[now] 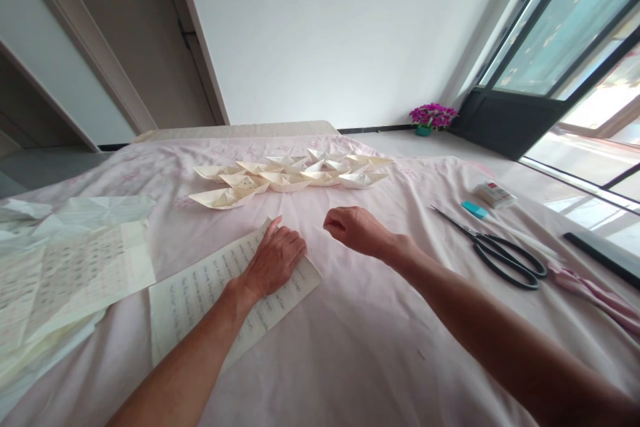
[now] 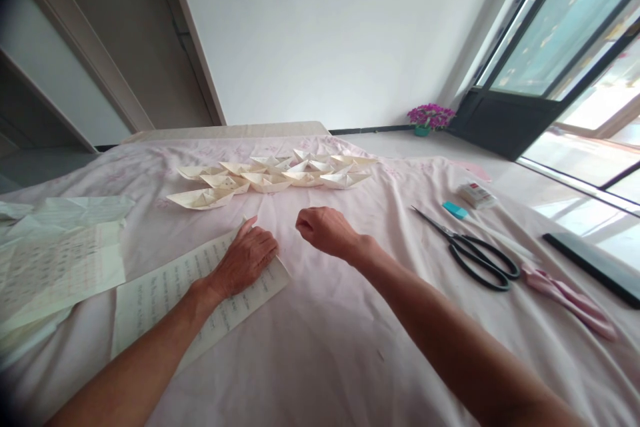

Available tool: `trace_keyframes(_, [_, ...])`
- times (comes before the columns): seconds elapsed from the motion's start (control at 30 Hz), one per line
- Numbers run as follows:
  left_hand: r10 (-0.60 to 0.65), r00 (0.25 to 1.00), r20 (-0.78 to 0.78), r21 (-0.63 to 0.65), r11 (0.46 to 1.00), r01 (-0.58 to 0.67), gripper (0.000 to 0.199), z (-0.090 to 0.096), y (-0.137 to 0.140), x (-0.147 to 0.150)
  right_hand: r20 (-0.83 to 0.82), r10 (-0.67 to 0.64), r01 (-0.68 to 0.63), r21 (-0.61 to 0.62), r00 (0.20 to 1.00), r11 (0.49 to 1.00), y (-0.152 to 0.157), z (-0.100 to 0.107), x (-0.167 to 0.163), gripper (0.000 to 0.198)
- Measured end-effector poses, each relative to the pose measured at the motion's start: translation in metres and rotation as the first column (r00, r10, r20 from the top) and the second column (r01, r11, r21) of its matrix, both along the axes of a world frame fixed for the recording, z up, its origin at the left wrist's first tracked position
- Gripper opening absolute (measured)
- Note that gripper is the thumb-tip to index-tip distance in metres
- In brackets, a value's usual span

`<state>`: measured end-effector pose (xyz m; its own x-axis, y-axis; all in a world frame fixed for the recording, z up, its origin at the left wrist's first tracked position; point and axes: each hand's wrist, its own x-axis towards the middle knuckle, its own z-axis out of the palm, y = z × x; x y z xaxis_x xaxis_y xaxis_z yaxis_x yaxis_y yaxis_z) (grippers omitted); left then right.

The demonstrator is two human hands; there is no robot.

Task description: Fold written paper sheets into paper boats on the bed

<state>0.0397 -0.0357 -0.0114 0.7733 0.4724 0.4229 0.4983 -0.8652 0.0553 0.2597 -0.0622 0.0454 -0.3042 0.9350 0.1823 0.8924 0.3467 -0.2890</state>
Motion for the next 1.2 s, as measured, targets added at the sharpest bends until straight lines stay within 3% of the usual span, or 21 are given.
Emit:
trace_keyframes(0.17, [0.004, 1.000, 0.010, -0.022, 1.000, -0.003, 0.026, 0.002, 0.000, -0.001, -0.114, -0.016, 0.010, -0.055, 0.993, 0.998, -0.009, -0.017, -0.011, 0.017])
trace_keyframes(0.53, [-0.001, 0.998, 0.056, -0.050, 0.999, 0.004, 0.024, 0.001, 0.004, -0.005, -0.231, 0.056, -0.065, -0.031, 0.971, 0.997, -0.002, -0.045, -0.020, 0.022])
trace_keyframes(1.03, [0.007, 0.991, 0.136, -0.049, 0.999, -0.001, 0.022, 0.002, 0.003, -0.006, -0.140, 0.032, -0.043, -0.075, 0.990, 0.996, 0.000, -0.039, -0.028, 0.005])
trace_keyframes(1.2, [0.008, 0.989, 0.148, -0.053, 0.999, -0.001, 0.021, 0.002, 0.003, -0.007, -0.078, 0.060, -0.067, -0.091, 0.995, 0.994, 0.000, -0.035, -0.029, 0.010])
